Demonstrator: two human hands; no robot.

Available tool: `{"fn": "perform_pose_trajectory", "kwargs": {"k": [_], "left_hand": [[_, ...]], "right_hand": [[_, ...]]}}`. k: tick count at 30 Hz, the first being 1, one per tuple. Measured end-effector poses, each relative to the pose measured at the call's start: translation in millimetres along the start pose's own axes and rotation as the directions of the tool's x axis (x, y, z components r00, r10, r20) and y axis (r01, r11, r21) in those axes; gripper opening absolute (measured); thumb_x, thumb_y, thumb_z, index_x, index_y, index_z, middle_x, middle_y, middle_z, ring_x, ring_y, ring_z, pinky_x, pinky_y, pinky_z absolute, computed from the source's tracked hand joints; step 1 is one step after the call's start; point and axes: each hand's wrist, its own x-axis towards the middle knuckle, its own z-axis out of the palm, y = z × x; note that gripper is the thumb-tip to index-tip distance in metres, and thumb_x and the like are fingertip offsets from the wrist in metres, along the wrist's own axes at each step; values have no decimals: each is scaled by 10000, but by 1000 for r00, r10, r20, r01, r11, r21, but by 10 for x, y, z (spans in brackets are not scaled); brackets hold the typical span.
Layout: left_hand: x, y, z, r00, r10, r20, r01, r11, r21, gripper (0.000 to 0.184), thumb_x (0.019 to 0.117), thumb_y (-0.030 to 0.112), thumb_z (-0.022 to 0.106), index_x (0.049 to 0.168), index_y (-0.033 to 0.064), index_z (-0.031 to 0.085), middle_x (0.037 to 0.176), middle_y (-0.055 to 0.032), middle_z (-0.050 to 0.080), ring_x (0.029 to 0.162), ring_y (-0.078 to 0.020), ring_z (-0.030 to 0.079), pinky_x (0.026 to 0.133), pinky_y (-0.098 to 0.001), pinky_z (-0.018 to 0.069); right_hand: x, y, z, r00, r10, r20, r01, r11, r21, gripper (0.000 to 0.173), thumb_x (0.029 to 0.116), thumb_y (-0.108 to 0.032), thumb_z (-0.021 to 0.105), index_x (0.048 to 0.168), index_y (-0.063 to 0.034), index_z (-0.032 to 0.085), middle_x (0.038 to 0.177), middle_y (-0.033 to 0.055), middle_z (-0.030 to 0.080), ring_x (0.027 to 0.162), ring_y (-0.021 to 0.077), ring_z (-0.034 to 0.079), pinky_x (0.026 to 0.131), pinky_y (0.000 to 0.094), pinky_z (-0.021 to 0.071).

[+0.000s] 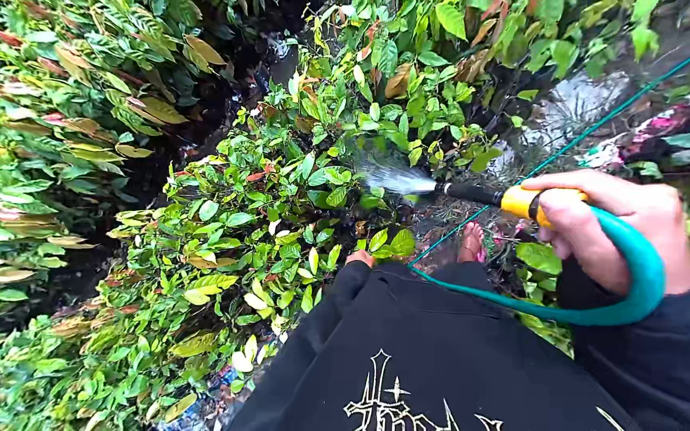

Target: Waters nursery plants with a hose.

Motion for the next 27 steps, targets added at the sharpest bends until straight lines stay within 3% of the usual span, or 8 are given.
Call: {"fn": "perform_pose_trajectory", "kwargs": {"k": [4, 7, 10, 12, 13, 18, 22, 27], "left_hand": [[-52, 1145, 345, 881, 367, 299, -424, 892, 156, 424, 1058, 147, 545, 1481, 135, 564, 1501, -197, 559, 1423, -397, 499, 1192, -607, 348], [-293, 1944, 697, 855, 326, 404, -445, 861, 246, 622, 994, 140, 652, 1578, 179, 443, 1496, -249, 541, 1385, -448, 516, 1138, -660, 382], [-353, 2636, 845, 873, 336, 354, -421, 885, 200, 636, 955, 305, 725, 1523, 126, 503, 1423, -264, 592, 1333, -456, 557, 1088, -688, 424], [-320, 3007, 918, 850, 464, 249, -497, 863, 88, 469, 1001, 363, 648, 1341, 41, 635, 1304, -261, 662, 1263, -442, 609, 1066, -669, 452], [-345, 3180, 944, 834, 510, 211, -529, 848, 39, 442, 1031, 374, 601, 1326, 48, 642, 1282, -249, 675, 1247, -425, 623, 1063, -653, 463], [-485, 4148, 935, 758, 652, 31, -632, 745, -212, 435, 1054, 268, 566, 1439, 65, 572, 1322, -232, 667, 1273, -383, 623, 1111, -596, 453], [-537, 4520, 832, 712, 702, -16, -655, 657, -374, 645, 1016, 203, 641, 1591, 88, 371, 1351, -216, 650, 1261, -366, 630, 1116, -567, 468], [-398, 4091, 673, 799, 599, 49, -579, 789, -205, 731, 989, 156, 655, 1633, 125, 311, 1443, -231, 593, 1351, -412, 560, 1157, -607, 406]], "right_hand": [[589, 220, -364, 998, -55, 34, 54, 998, 9, 400, 1029, -470, 503, 1188, -175, 722, 684, -24, 663, 446, 74, 564, 387, 287, 489], [1046, 301, -739, 980, -124, 153, 120, 992, 35, 343, 1048, -428, 516, 1173, -180, 718, 699, -28, 673, 447, 75, 576, 376, 283, 494], [1428, 312, -1057, 965, -203, 165, 197, 979, 51, 329, 1044, -416, 529, 1172, -177, 716, 705, -21, 673, 446, 81, 581, 374, 284, 498], [1669, 294, -1245, 943, -226, 244, 218, 974, 56, 353, 1047, -448, 516, 1173, -181, 710, 711, -34, 657, 463, 68, 568, 393, 279, 486], [1762, 278, -1314, 933, -222, 283, 209, 975, 76, 366, 1049, -468, 509, 1167, -180, 701, 700, -41, 648, 457, 62, 562, 384, 268, 475], [2066, 65, -1530, 895, -353, 271, 332, 935, 120, 368, 1050, -483, 507, 1164, -190, 699, 681, -47, 645, 421, 64, 555, 325, 260, 453], [2104, -193, -1569, 865, -370, 340, 399, 917, -17, 383, 1017, -542, 515, 1041, -220, 721, 662, -50, 644, 450, 83, 579, 388, 328, 494], [2200, -209, -1525, 872, -376, 313, 401, 916, -19, 407, 1022, -544, 511, 1077, -199, 719, 695, -57, 650, 479, 62, 582, 418, 301, 503]]}}
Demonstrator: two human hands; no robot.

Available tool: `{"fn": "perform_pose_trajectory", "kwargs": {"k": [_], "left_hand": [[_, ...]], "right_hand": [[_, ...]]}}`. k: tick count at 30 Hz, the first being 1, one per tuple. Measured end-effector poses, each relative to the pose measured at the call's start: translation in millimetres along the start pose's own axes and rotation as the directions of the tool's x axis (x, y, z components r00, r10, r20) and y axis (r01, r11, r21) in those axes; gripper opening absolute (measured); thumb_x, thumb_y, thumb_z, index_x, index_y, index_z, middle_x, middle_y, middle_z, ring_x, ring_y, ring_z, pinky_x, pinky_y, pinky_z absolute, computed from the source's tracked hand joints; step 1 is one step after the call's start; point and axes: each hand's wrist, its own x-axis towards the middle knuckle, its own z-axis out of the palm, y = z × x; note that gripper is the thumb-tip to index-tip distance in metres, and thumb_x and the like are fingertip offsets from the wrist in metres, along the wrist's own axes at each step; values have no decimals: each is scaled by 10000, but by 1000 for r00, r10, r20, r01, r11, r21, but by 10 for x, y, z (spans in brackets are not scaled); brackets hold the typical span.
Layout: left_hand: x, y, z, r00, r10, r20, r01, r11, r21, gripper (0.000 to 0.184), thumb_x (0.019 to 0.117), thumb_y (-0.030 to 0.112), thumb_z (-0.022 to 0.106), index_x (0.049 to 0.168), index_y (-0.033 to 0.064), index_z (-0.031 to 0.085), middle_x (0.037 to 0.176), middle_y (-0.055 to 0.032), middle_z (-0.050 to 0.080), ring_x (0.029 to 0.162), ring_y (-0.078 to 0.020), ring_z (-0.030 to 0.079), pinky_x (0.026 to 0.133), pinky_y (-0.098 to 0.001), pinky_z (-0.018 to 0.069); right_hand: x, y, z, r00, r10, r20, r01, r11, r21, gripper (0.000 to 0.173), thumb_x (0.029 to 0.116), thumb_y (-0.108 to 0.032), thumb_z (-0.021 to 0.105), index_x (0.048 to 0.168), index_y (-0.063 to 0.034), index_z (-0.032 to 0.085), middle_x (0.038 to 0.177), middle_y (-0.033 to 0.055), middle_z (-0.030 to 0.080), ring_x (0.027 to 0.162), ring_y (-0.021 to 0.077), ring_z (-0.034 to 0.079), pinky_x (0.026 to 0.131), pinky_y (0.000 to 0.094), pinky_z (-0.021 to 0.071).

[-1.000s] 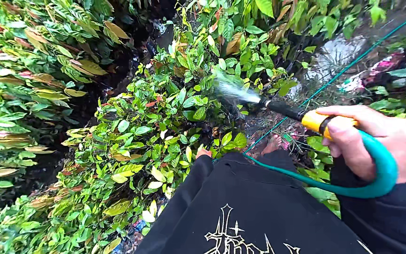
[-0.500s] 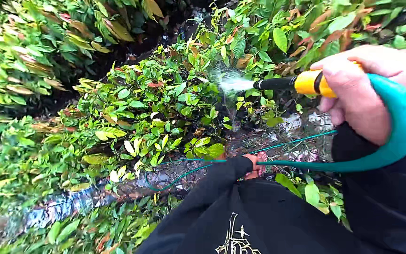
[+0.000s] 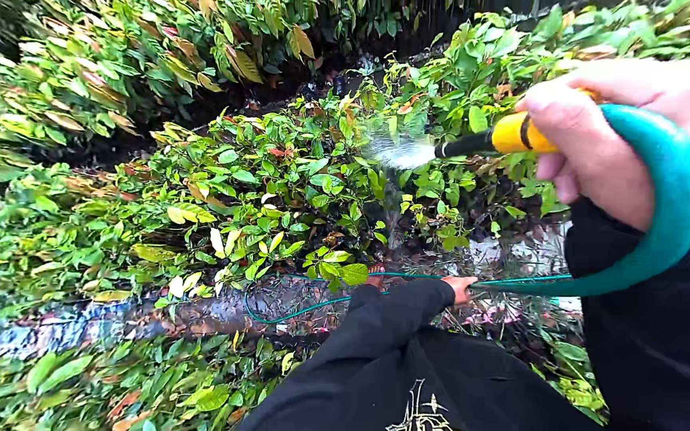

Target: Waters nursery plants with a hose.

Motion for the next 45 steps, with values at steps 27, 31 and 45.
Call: {"fn": "perform_pose_trajectory", "kwargs": {"k": [27, 31, 45], "left_hand": [[-987, -2659, -2779, 550, -477, -685, 522, 837, -164, 581, 946, 318, 683, 1497, 191, 548, 1683, -113, 313, 1592, -367, 161, 1181, -719, 271], [-974, -2966, -2744, 555, -513, -655, 564, 811, -157, 554, 946, 336, 679, 1477, 222, 570, 1685, -105, 312, 1586, -381, 172, 1166, -730, 280], [-924, -3033, -2353, 558, -623, -549, 556, 771, -311, 565, 954, 363, 669, 1488, 223, 554, 1672, -112, 334, 1565, -361, 247, 1172, -682, 308]], "right_hand": [[1420, -884, 1644, 987, 66, 149, -49, 992, -116, 425, 1032, -556, 502, 1122, -186, 692, 671, -5, 630, 441, 116, 565, 379, 330, 479], [1489, -868, 1757, 992, 13, 125, -1, 995, -99, 418, 1046, -534, 491, 1175, -181, 676, 703, -1, 645, 462, 118, 586, 394, 326, 497], [1894, -932, 1946, 993, -9, 114, 23, 992, -124, 443, 1013, -585, 512, 1095, -190, 695, 707, -30, 637, 493, 92, 600, 428, 331, 517]]}}
